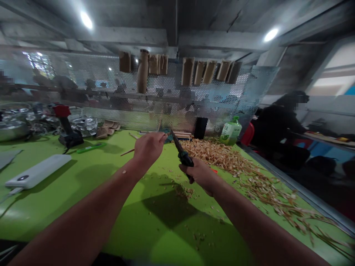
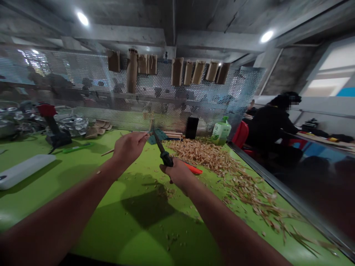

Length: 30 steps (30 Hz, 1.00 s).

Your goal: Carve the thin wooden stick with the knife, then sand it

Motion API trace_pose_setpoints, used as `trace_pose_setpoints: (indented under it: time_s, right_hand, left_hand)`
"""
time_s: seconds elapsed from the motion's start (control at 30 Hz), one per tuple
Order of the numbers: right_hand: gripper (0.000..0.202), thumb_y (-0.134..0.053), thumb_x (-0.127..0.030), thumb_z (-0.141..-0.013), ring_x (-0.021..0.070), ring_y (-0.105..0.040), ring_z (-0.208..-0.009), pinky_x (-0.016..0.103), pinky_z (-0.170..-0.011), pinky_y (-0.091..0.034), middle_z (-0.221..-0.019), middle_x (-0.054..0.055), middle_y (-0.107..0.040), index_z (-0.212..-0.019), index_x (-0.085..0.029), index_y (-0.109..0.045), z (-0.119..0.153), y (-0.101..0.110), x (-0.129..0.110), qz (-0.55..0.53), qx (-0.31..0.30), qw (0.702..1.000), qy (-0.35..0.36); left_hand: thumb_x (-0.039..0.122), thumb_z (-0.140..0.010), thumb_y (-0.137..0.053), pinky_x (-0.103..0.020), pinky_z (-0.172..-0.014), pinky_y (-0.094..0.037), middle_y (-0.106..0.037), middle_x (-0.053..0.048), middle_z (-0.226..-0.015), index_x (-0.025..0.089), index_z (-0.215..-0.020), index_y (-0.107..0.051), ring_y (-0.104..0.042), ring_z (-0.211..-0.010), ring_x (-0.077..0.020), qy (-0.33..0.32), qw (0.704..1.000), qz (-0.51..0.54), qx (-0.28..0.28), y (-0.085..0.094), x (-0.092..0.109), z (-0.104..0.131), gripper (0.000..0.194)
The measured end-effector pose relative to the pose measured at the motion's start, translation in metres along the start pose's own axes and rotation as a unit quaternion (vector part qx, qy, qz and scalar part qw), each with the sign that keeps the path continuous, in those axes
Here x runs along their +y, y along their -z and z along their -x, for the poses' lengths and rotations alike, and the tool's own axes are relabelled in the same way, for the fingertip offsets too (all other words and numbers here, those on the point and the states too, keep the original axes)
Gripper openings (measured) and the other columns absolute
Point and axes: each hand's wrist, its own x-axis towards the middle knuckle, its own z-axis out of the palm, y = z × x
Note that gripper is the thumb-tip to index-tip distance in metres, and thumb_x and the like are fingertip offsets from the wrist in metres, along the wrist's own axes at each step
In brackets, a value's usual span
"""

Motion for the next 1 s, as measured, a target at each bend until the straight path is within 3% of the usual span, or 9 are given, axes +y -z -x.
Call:
trace_pose_setpoints:
  time_s: [0.37, 0.63, 0.83, 1.0]
  right_hand:
    - [0.02, -0.065, -0.034, -0.076, 0.0125, -0.046, -0.064, 0.023, -0.05, -0.047, -0.075, 0.0, -0.051, -0.086, -0.021, -0.054, 0.0069, -0.0002, -0.0071, -0.004, -0.009, 1.0, -0.019]
    - [0.027, -0.065, -0.034, -0.077, 0.0156, -0.051, -0.073, 0.025, -0.052, -0.049, -0.09, 0.004, -0.058, -0.099, -0.021, -0.056, 0.0061, -0.0023, -0.0039, -0.004, -0.02, 1.0, -0.005]
    - [0.024, -0.064, -0.04, -0.078, 0.0114, -0.043, -0.058, 0.023, -0.049, -0.036, -0.07, -0.001, -0.052, -0.088, -0.019, -0.057, 0.0049, -0.0019, -0.0043, 0.055, 0.013, 0.998, 0.007]
    - [0.038, -0.057, -0.056, -0.08, 0.012, -0.043, -0.058, 0.025, -0.053, -0.033, -0.065, -0.001, -0.052, -0.081, -0.018, -0.058, 0.005, -0.0012, -0.0043, 0.074, 0.029, 0.997, 0.015]
  left_hand:
    - [0.04, -0.095, -0.04, -0.031, -0.066, -0.041, -0.072, -0.007, -0.088, 0.025, -0.1, -0.071, -0.064, -0.082, -0.023, 0.016, 0.999, 0.027, 0.009, -0.0024, -0.0018, -0.0014, 0.035]
    - [0.038, -0.094, -0.041, -0.03, -0.062, -0.038, -0.072, -0.007, -0.087, 0.024, -0.098, -0.071, -0.064, -0.078, -0.0223, 0.014, 0.999, 0.033, 0.008, -0.0032, -0.0016, -0.0012, 0.034]
    - [0.039, -0.095, -0.041, -0.03, -0.061, -0.037, -0.073, -0.007, -0.086, 0.024, -0.097, -0.072, -0.064, -0.077, -0.0228, 0.01, 0.999, 0.034, 0.011, -0.0031, -0.0018, -0.0015, 0.034]
    - [0.038, -0.094, -0.041, -0.03, -0.061, -0.038, -0.073, -0.006, -0.089, 0.024, -0.096, -0.072, -0.065, -0.079, -0.0226, 0.001, 0.999, 0.038, 0.015, -0.0038, -0.0017, -0.0009, 0.034]
